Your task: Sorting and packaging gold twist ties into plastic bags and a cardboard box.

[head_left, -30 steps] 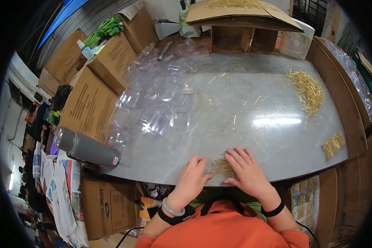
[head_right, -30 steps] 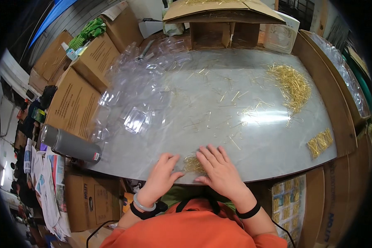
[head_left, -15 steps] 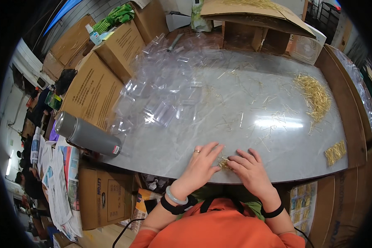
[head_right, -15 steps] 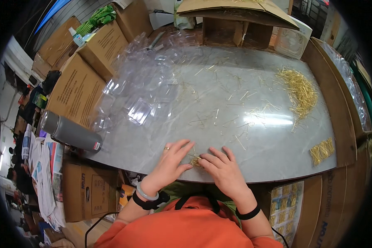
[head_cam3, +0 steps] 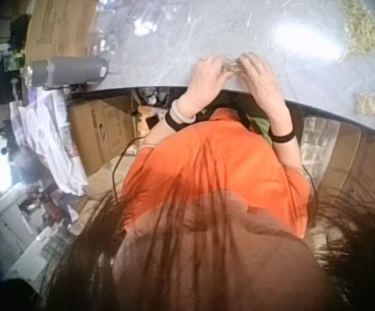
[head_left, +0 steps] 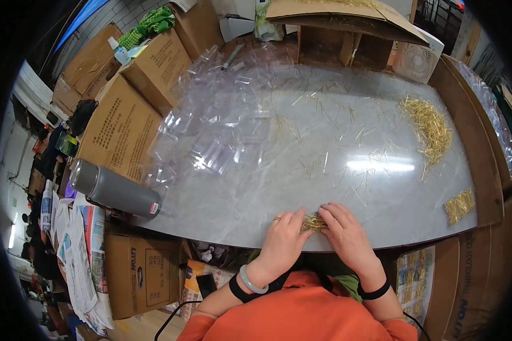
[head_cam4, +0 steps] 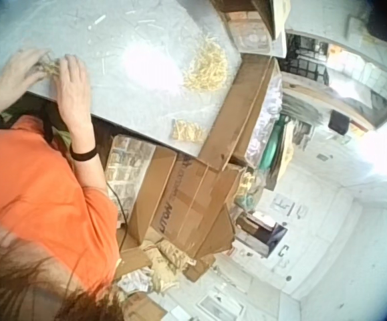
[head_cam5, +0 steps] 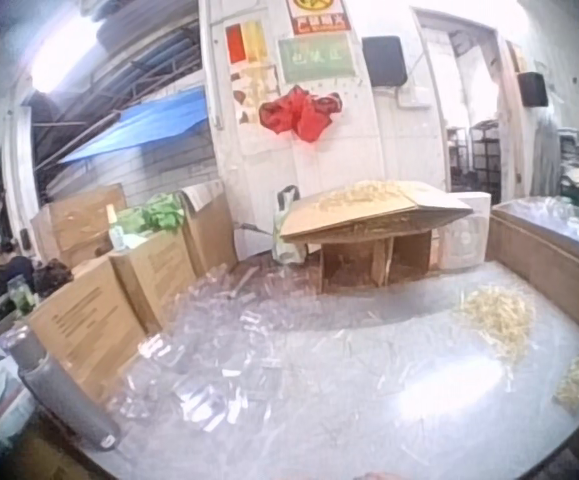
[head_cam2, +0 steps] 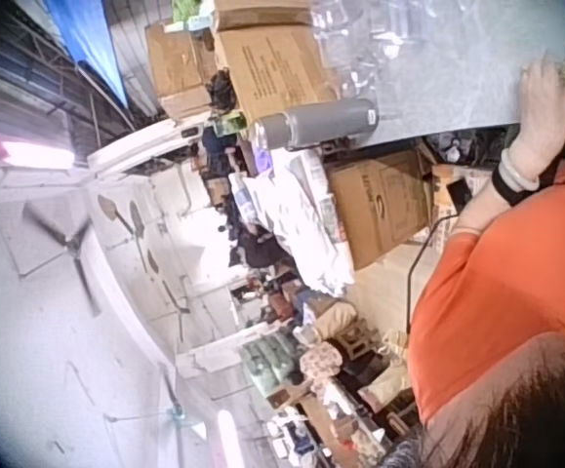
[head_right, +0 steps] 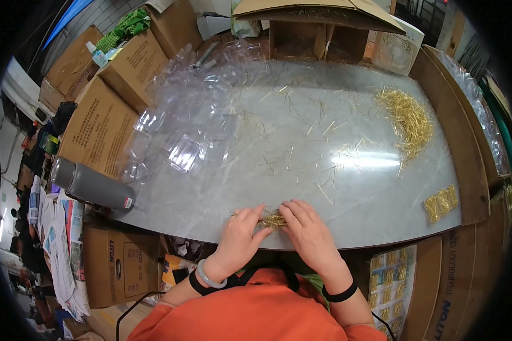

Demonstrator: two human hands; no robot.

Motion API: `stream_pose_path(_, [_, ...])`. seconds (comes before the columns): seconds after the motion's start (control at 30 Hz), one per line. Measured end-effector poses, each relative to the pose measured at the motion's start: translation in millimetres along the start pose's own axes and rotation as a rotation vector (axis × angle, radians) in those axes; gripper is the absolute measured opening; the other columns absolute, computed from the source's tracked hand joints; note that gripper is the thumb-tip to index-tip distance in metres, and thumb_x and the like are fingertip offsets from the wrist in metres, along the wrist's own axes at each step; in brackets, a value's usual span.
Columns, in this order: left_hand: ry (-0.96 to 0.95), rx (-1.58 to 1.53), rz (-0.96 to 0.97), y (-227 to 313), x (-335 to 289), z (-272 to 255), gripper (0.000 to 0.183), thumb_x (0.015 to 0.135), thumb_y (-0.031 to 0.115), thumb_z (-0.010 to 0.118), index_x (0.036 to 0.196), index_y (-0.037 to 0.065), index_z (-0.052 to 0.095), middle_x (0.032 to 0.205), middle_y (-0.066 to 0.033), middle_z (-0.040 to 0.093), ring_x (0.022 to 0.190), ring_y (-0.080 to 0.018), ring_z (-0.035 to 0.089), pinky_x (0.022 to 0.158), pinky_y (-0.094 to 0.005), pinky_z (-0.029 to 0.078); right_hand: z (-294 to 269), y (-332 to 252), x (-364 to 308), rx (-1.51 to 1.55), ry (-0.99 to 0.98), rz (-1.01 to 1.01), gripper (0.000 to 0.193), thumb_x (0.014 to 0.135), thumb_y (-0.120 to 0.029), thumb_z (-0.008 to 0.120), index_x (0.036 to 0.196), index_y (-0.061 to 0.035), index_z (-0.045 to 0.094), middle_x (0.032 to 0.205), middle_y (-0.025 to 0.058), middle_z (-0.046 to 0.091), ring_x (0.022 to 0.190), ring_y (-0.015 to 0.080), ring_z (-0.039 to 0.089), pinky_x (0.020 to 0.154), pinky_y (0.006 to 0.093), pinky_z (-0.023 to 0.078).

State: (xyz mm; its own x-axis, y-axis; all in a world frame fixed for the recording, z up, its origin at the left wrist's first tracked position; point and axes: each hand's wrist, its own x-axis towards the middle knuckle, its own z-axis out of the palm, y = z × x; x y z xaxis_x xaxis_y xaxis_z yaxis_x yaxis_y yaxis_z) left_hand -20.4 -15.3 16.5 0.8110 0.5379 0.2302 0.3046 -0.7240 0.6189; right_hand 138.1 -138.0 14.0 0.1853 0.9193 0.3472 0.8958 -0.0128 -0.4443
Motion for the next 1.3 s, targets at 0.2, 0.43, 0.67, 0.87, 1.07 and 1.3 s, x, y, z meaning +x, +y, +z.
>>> stream_pose_path(0.2, [-0.028, -0.271, 0.012, -4, -1, -13, 0.056, 0.083, 0.000, 0.075, 0.135, -0.002, 0.055, 0.115, -0.0167, 0.058, 0.100, -0.0294, 0.062, 0.088, -0.0372, 0.053, -1, 7, -3, 0.075, -0.018, 0.012, 0.052, 0.083, -0.010, 0.074, 0.131, -0.0018, 0.055, 0.133, 0.0153, 0.055, 0.128, 0.0371, 0.051, 0.106, 0.0450, 0.046])
stream_pose_path(0.43, [-0.001, -0.135, 0.062, -26, 8, -12, 0.045, 0.084, -0.001, 0.073, 0.127, -0.002, 0.060, 0.114, -0.0160, 0.059, 0.094, -0.0281, 0.064, 0.081, -0.0362, 0.054, -15, 1, 5, 0.009, -0.095, -0.044, 0.064, 0.081, -0.027, 0.078, 0.135, -0.0024, 0.052, 0.139, 0.0148, 0.053, 0.137, 0.0370, 0.045, 0.116, 0.0482, 0.037])
stream_pose_path(0.67, [-0.070, -0.350, -0.026, -9, 17, -1, 0.037, 0.086, -0.001, 0.071, 0.123, -0.002, 0.063, 0.111, -0.0149, 0.061, 0.091, -0.0255, 0.065, 0.078, -0.0342, 0.055, -3, 7, -1, 0.030, -0.046, -0.013, 0.051, 0.084, -0.017, 0.075, 0.130, -0.0037, 0.056, 0.131, 0.0121, 0.057, 0.131, 0.0341, 0.050, 0.110, 0.0456, 0.043])
stream_pose_path(0.87, [-0.078, -0.064, 0.108, -9, 15, -17, 0.046, 0.081, 0.008, 0.077, 0.125, 0.000, 0.062, 0.124, -0.0161, 0.059, 0.105, -0.0329, 0.058, 0.089, -0.0403, 0.051, 1, 10, -2, 0.089, 0.023, -0.025, 0.038, 0.086, -0.010, 0.071, 0.123, -0.0052, 0.061, 0.125, 0.0101, 0.059, 0.126, 0.0315, 0.053, 0.105, 0.0460, 0.045])
stream_pose_path(1.07, [-0.148, 0.008, 0.197, -16, 24, -15, 0.049, 0.079, 0.016, 0.081, 0.122, 0.003, 0.064, 0.120, -0.0149, 0.060, 0.108, -0.0364, 0.054, 0.093, -0.0431, 0.047, -4, 7, -2, -0.028, 0.030, -0.040, 0.038, 0.086, -0.010, 0.071, 0.122, -0.0062, 0.060, 0.124, 0.0100, 0.059, 0.125, 0.0304, 0.054, 0.112, 0.0508, 0.040])
stream_pose_path(1.3, [0.008, 0.101, 0.013, 12, 3, 9, 0.034, 0.079, 0.014, 0.081, 0.107, 0.003, 0.064, 0.107, -0.0151, 0.059, 0.101, -0.0348, 0.055, 0.084, -0.0437, 0.048, 1, 8, -4, 0.055, 0.069, -0.010, 0.041, 0.086, -0.008, 0.072, 0.124, -0.0037, 0.057, 0.122, 0.0123, 0.056, 0.124, 0.0328, 0.053, 0.113, 0.0492, 0.041])
